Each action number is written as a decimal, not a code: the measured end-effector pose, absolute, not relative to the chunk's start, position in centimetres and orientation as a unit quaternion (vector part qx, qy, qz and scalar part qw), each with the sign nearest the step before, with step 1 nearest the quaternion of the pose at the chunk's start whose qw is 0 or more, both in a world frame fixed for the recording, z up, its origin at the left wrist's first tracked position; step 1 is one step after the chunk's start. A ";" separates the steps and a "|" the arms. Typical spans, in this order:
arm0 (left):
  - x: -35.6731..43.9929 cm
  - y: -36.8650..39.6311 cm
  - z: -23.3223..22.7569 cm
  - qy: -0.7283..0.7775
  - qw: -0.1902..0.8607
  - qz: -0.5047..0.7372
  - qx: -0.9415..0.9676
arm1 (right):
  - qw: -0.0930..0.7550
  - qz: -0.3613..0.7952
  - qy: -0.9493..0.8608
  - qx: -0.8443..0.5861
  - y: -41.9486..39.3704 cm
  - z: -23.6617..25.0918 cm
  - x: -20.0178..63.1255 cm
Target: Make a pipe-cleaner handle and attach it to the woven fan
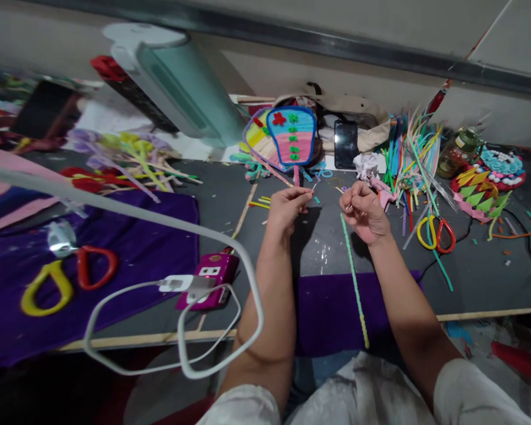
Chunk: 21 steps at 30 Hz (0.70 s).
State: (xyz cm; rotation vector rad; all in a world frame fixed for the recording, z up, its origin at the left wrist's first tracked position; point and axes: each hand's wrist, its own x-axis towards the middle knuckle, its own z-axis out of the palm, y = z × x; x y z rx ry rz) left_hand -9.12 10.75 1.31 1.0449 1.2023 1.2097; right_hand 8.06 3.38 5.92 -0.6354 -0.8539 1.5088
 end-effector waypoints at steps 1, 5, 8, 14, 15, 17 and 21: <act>-9.1 10.7 1.4 0.505 0.540 0.511 0.438 | 0.605 0.651 -0.370 -0.270 3.4 5.9 8.0; -9.0 10.6 1.7 0.488 0.540 0.542 0.420 | 0.611 0.643 -0.369 -0.277 3.3 5.9 8.2; -9.0 10.6 1.6 0.476 0.558 0.547 0.403 | 0.614 0.637 -0.365 -0.288 3.4 5.9 8.6; -8.6 11.0 0.8 0.469 0.578 0.536 0.399 | 0.620 0.603 -0.361 -0.349 4.0 5.8 10.2; -8.6 11.0 0.7 0.465 0.580 0.543 0.391 | 0.632 0.592 -0.355 -0.352 4.1 5.8 10.6; -8.7 11.0 0.8 0.452 0.587 0.560 0.371 | 0.652 0.581 -0.346 -0.344 4.3 5.7 11.1; -9.2 11.1 1.2 0.441 0.598 0.578 0.337 | 0.644 0.585 -0.361 -0.337 4.4 5.4 11.6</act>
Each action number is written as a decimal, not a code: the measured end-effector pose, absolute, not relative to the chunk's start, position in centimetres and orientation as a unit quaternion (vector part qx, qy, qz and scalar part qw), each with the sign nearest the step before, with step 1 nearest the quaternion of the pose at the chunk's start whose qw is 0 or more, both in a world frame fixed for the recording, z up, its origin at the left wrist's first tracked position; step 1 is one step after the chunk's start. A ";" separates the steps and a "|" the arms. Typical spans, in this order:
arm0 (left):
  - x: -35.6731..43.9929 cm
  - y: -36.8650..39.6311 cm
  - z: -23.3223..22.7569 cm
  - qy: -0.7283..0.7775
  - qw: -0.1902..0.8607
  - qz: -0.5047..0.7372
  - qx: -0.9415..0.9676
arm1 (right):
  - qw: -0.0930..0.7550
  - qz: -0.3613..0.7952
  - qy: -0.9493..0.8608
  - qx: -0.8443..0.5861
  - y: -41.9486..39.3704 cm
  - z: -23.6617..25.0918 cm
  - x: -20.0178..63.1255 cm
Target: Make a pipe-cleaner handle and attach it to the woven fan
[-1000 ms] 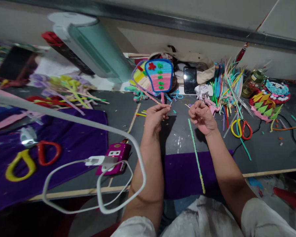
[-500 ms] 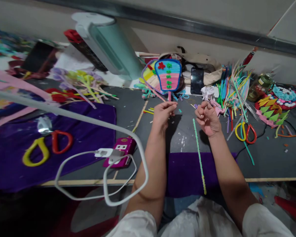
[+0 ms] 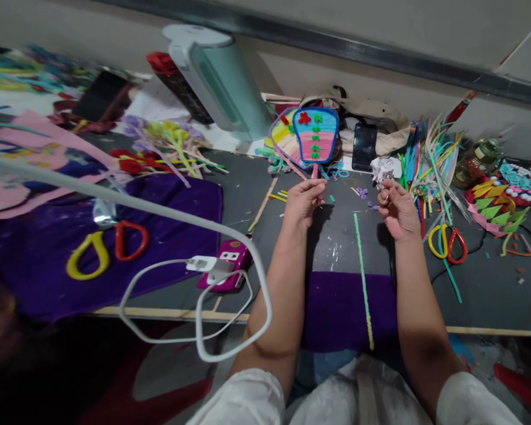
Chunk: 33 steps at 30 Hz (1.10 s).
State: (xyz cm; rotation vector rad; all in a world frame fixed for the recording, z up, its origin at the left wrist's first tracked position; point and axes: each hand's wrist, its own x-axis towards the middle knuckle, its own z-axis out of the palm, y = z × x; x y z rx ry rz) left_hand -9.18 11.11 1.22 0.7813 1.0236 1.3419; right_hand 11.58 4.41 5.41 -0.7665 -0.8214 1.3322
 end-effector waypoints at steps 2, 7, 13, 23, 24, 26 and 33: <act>-9.5 11.2 1.4 0.444 0.598 0.585 0.322 | 0.625 0.585 -0.381 -0.351 4.4 5.4 11.6; -10.2 11.4 1.7 0.439 0.578 0.620 0.298 | 0.588 0.570 -0.407 -0.405 4.4 5.2 11.8; -10.5 11.6 1.7 0.442 0.518 0.667 0.302 | 0.564 0.517 -0.408 -0.498 4.9 4.6 12.0; -10.6 11.3 2.0 0.446 0.486 0.669 0.344 | 0.543 0.472 -0.398 -0.569 5.1 4.2 11.8; -10.6 11.3 2.0 0.445 0.486 0.669 0.345 | 0.542 0.468 -0.398 -0.573 5.1 4.1 11.8; -10.6 11.3 1.9 0.444 0.482 0.671 0.347 | 0.539 0.462 -0.400 -0.580 5.1 4.0 11.7; -10.5 11.3 2.0 0.445 0.467 0.677 0.354 | 0.530 0.432 -0.424 -0.593 5.3 3.4 11.7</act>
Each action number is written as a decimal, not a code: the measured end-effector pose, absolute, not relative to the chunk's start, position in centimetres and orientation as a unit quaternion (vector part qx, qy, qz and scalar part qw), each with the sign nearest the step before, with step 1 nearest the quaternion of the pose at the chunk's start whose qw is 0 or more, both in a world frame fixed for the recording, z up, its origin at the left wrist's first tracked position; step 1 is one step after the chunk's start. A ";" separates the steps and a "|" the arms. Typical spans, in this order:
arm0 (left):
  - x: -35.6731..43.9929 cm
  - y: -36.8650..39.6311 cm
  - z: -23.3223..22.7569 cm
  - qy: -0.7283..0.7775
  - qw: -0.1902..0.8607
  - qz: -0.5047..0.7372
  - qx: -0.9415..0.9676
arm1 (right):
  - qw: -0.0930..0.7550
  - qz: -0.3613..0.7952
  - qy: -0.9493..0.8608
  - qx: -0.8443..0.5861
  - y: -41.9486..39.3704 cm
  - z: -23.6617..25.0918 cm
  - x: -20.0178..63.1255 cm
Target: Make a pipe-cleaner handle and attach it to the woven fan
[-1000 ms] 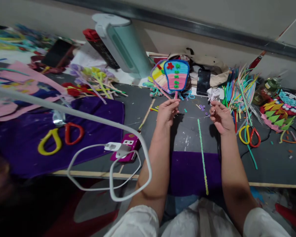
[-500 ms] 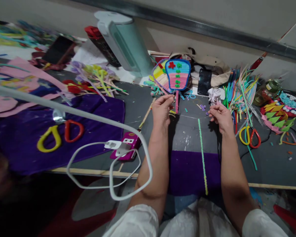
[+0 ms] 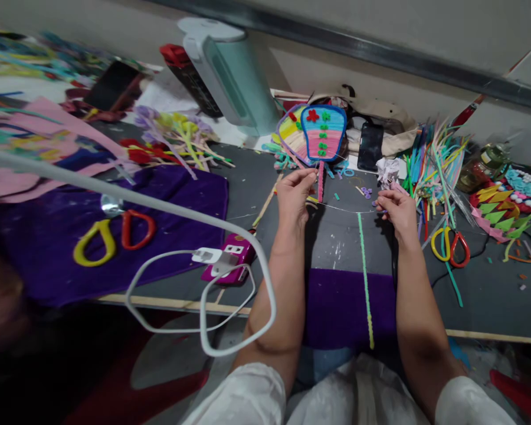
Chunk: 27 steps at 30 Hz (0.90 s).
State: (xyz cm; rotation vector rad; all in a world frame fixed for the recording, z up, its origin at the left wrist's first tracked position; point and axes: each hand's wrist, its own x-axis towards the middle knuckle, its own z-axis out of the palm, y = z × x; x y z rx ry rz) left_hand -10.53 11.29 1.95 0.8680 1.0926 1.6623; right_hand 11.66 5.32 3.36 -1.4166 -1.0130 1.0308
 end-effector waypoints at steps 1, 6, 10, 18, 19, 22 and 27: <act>-10.5 11.3 2.0 0.447 0.465 0.677 0.354 | 0.530 0.429 -0.427 -0.594 5.4 3.3 11.6; -10.6 11.3 1.9 0.450 0.464 0.673 0.359 | 0.537 0.409 -0.439 -0.593 5.5 2.9 11.7; -10.5 11.3 1.9 0.449 0.468 0.675 0.352 | 0.536 0.404 -0.446 -0.592 5.5 2.8 11.8; -10.4 11.3 1.7 0.454 0.455 0.676 0.361 | 0.540 0.401 -0.445 -0.591 5.3 3.2 11.3; -10.4 11.4 1.7 0.454 0.452 0.677 0.363 | 0.541 0.404 -0.442 -0.590 5.3 3.3 11.3; -10.4 11.4 1.6 0.456 0.445 0.679 0.366 | 0.546 0.418 -0.430 -0.585 5.2 3.5 11.2; -10.5 11.4 1.7 0.456 0.449 0.679 0.360 | 0.548 0.458 -0.415 -0.564 5.0 4.1 11.3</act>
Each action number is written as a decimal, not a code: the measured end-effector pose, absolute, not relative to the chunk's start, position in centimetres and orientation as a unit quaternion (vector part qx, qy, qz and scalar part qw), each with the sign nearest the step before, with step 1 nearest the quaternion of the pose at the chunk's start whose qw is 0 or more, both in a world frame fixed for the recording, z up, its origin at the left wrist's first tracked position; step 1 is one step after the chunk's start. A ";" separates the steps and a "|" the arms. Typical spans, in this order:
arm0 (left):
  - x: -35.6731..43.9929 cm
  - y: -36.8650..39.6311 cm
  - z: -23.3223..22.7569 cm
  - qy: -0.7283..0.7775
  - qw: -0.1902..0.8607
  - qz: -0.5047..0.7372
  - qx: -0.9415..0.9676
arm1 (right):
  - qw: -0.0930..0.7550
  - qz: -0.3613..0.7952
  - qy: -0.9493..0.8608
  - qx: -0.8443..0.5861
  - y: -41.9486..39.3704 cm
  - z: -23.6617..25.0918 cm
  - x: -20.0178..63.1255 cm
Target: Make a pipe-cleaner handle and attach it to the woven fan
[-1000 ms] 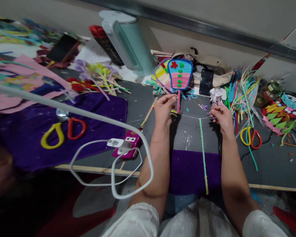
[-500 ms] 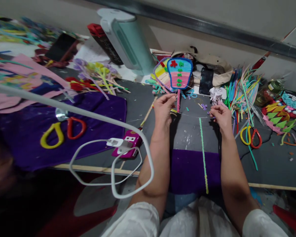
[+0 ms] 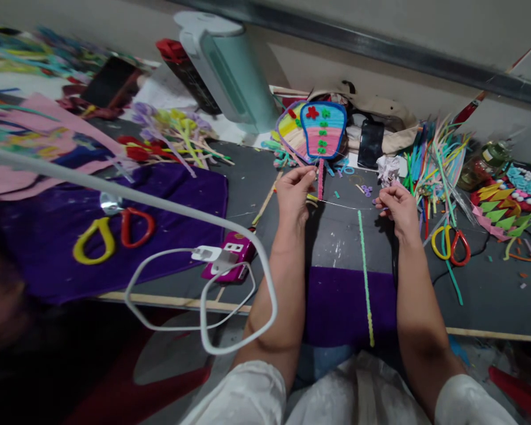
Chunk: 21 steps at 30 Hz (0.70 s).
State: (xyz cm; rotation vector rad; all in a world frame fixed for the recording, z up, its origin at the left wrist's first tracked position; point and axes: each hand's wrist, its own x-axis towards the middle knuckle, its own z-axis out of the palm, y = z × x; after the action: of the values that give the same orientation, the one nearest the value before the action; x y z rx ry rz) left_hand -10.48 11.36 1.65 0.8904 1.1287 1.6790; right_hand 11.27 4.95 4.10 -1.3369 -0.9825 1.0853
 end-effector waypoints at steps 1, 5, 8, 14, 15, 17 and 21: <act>-10.5 11.3 1.7 0.457 0.450 0.678 0.358 | 0.549 0.462 -0.414 -0.560 4.9 4.2 11.3; -10.4 11.2 1.9 0.460 0.456 0.675 0.352 | 0.554 0.467 -0.415 -0.551 4.9 4.1 11.4; -10.3 11.1 2.0 0.460 0.461 0.675 0.348 | 0.550 0.463 -0.418 -0.556 5.0 4.0 11.4; -10.3 11.2 2.0 0.468 0.462 0.668 0.349 | 0.542 0.454 -0.423 -0.567 5.1 3.7 11.4; -10.3 11.2 1.9 0.466 0.461 0.669 0.350 | 0.542 0.452 -0.424 -0.568 5.1 3.7 11.4; -10.3 11.3 1.8 0.463 0.460 0.671 0.351 | 0.541 0.447 -0.425 -0.572 5.1 3.7 11.3; -10.2 11.4 1.6 0.462 0.460 0.673 0.350 | 0.539 0.448 -0.420 -0.577 5.1 3.6 11.3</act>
State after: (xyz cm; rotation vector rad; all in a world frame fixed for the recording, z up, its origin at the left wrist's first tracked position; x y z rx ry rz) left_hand -10.25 11.42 1.57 0.8623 1.1365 1.6570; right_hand 11.31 5.14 3.62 -1.3710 -0.9977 1.0645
